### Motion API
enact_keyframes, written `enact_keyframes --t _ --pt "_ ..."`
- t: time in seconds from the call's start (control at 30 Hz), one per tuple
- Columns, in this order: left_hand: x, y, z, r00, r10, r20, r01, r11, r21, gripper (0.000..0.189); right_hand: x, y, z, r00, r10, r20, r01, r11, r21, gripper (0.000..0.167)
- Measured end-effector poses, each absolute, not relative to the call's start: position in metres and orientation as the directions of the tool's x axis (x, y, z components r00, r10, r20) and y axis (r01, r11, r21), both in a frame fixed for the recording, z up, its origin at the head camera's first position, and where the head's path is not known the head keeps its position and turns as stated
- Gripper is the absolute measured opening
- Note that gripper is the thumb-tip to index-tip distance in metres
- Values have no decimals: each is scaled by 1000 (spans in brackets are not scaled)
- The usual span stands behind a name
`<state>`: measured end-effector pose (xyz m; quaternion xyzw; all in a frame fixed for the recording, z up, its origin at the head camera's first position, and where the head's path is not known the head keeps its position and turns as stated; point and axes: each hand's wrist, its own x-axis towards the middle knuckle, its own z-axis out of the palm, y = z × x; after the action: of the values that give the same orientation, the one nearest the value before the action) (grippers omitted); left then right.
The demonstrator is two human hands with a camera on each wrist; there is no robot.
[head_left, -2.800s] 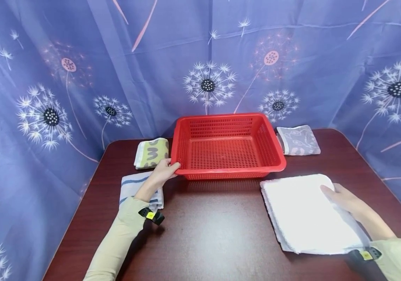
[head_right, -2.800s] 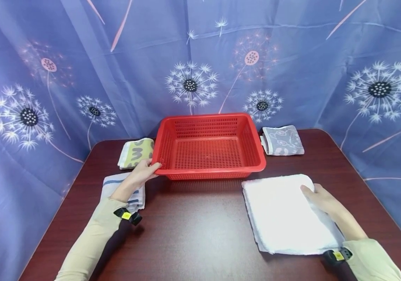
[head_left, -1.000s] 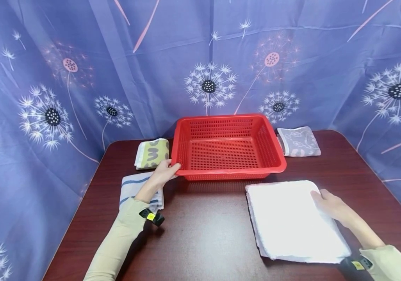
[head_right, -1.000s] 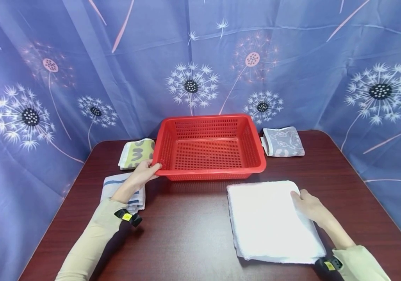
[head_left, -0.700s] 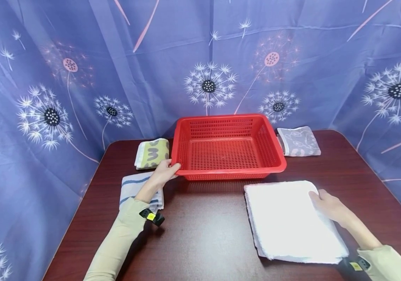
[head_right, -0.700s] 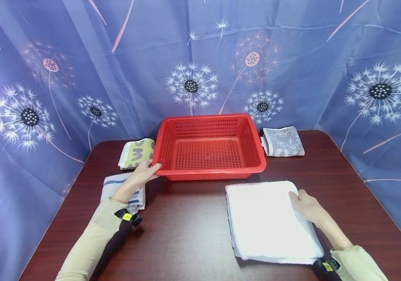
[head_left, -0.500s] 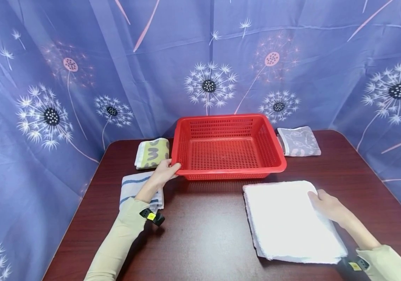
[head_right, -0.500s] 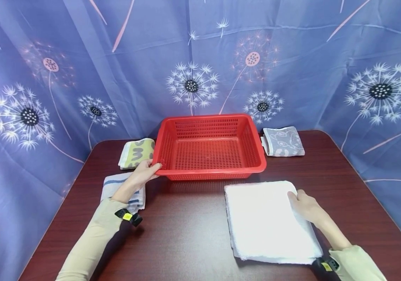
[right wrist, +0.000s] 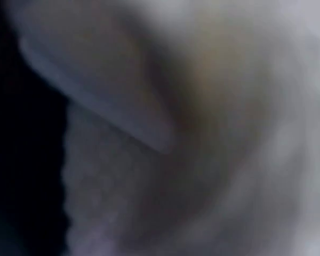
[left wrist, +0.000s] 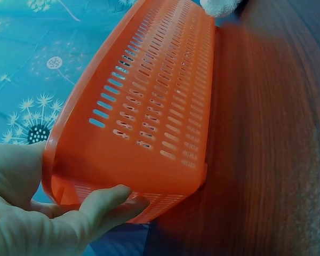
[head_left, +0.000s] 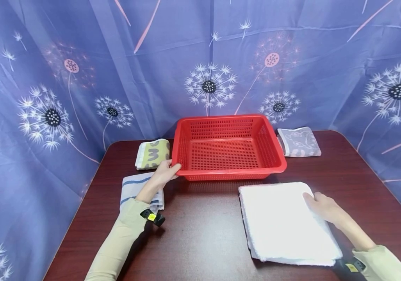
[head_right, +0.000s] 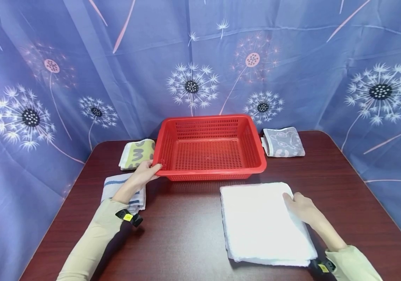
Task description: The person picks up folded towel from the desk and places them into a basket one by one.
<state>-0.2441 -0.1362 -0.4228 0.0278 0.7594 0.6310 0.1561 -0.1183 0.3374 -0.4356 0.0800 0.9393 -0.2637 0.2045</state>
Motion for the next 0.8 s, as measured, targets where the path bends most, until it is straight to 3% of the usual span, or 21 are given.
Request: enact_keyframes --t 0.5,0.8 --pt "-245 -136 -423 -952 232 -198 -151 206 967 42 -118 324 -438 -928 55 -369 241 844 -479 80" --pt "-245 -136 -425 -954 231 -192 -146 202 969 42 -119 321 -438 -940 30 -340 181 888 -423 75"
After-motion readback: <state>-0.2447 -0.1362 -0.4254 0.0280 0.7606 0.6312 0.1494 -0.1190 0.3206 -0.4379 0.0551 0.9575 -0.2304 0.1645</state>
